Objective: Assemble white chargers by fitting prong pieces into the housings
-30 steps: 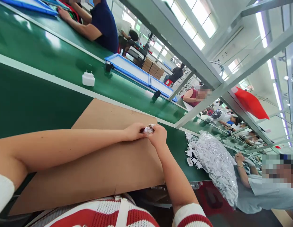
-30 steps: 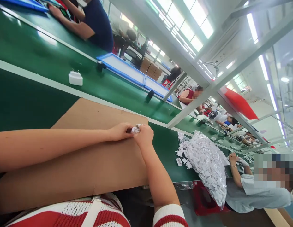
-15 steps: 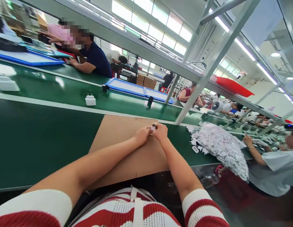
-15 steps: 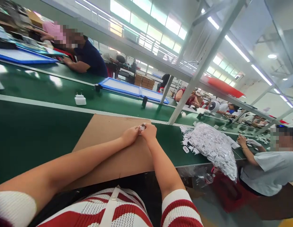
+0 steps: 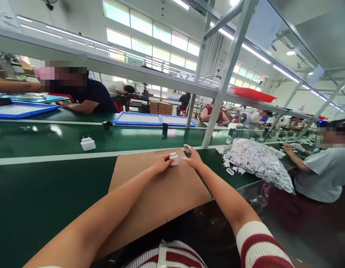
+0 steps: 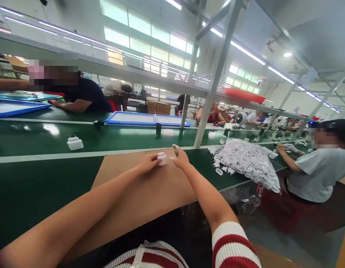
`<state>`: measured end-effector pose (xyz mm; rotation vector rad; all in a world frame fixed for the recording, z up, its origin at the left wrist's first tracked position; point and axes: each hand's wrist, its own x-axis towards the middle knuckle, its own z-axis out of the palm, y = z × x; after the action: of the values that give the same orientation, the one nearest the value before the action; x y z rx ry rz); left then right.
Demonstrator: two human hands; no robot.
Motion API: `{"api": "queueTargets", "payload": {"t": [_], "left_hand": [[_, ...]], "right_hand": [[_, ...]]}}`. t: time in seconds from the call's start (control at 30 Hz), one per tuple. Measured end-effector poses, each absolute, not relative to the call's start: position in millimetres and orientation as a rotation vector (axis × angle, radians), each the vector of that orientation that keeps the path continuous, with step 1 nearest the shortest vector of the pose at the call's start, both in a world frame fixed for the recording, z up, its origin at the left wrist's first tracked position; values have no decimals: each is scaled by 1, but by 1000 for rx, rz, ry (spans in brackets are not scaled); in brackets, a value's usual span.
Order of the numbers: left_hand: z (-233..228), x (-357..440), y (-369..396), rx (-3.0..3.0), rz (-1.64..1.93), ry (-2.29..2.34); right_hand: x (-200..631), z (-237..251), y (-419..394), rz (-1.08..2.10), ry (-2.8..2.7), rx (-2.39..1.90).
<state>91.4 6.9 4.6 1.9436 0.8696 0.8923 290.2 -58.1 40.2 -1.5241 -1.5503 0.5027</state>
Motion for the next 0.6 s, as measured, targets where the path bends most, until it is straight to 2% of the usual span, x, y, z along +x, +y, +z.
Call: {"api": "queueTargets", "payload": {"t": [0.3,0.4,0.6], "left_hand": [[40,79,22,1485,836,791],[40,87,45,1234,907,820],[34,95,90,873,1023,753]], "right_hand": [[250,19,-9,611,-1583,-1142],[257,23,25,595,-1539,-1223],[274,32,76,399,-1823,-1241]]}}
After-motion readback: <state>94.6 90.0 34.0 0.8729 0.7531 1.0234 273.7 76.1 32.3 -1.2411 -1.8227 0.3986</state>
